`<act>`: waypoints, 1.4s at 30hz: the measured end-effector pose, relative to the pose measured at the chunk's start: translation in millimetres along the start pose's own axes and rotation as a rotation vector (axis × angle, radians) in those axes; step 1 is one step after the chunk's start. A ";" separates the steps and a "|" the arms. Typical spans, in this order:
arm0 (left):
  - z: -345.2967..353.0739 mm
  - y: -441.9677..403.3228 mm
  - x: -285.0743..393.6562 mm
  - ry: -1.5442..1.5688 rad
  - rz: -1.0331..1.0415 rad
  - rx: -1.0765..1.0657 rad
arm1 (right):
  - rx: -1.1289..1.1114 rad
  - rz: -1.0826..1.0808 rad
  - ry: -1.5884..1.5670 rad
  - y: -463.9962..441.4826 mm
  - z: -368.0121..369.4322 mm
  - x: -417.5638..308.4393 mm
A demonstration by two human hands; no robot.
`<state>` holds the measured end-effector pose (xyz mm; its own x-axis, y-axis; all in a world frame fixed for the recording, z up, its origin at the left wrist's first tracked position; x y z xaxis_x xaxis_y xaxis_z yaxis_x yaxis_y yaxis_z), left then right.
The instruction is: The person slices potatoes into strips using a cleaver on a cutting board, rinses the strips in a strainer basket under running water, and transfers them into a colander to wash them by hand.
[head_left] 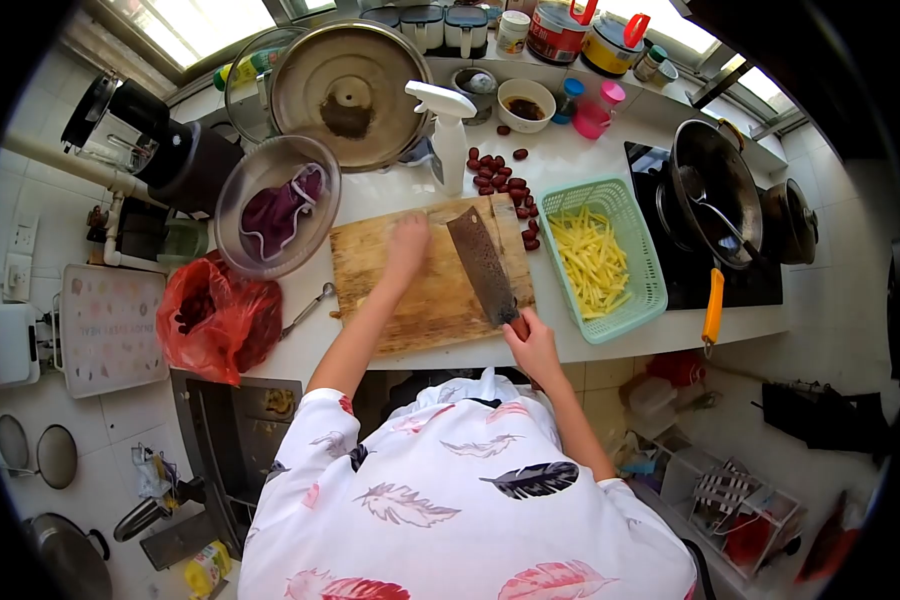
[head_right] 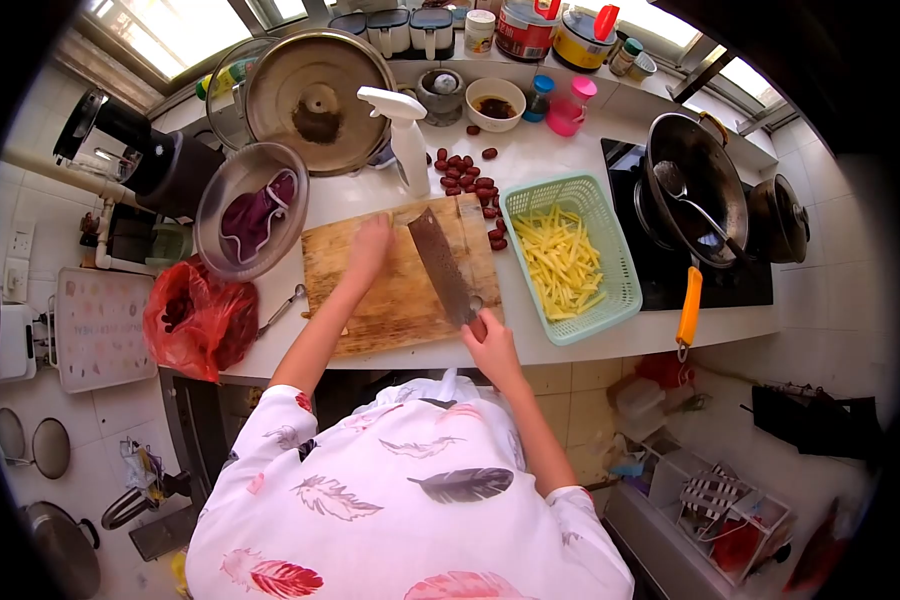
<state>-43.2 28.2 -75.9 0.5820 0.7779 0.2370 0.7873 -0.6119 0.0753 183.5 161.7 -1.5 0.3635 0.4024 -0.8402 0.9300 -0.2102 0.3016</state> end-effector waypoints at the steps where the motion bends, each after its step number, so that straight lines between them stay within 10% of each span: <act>1: -4.9 0.3 -1.7 0.104 -0.025 -0.014 | -0.006 -0.006 0.001 -0.6 -0.4 -0.7; 11: 14.4 102.6 21.5 1.208 -0.463 -0.147 | -0.018 0.032 0.054 0.5 19.4 1.0; 17: -12.6 118.8 38.5 0.555 -0.216 0.163 | -0.118 -0.029 0.224 -1.0 35.5 -10.0; 42: 5.0 117.7 37.9 0.781 -0.285 0.256 | -0.325 -0.139 0.453 -23.0 20.8 -26.5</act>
<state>72.6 -13.6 -62.9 0.1234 0.5184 0.8462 0.9579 -0.2850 0.0349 151.4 137.3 4.5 0.1578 0.7632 -0.6266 0.9138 0.1277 0.3857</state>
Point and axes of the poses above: each hand's wrist, its own y-axis away from the middle knuckle, its own z-axis out of the palm, x = y × z, the point moved 2 cm from there along -y, towards the middle knuckle, and after that the axes turned 15 degrees about -x, right-handed, at the moved point
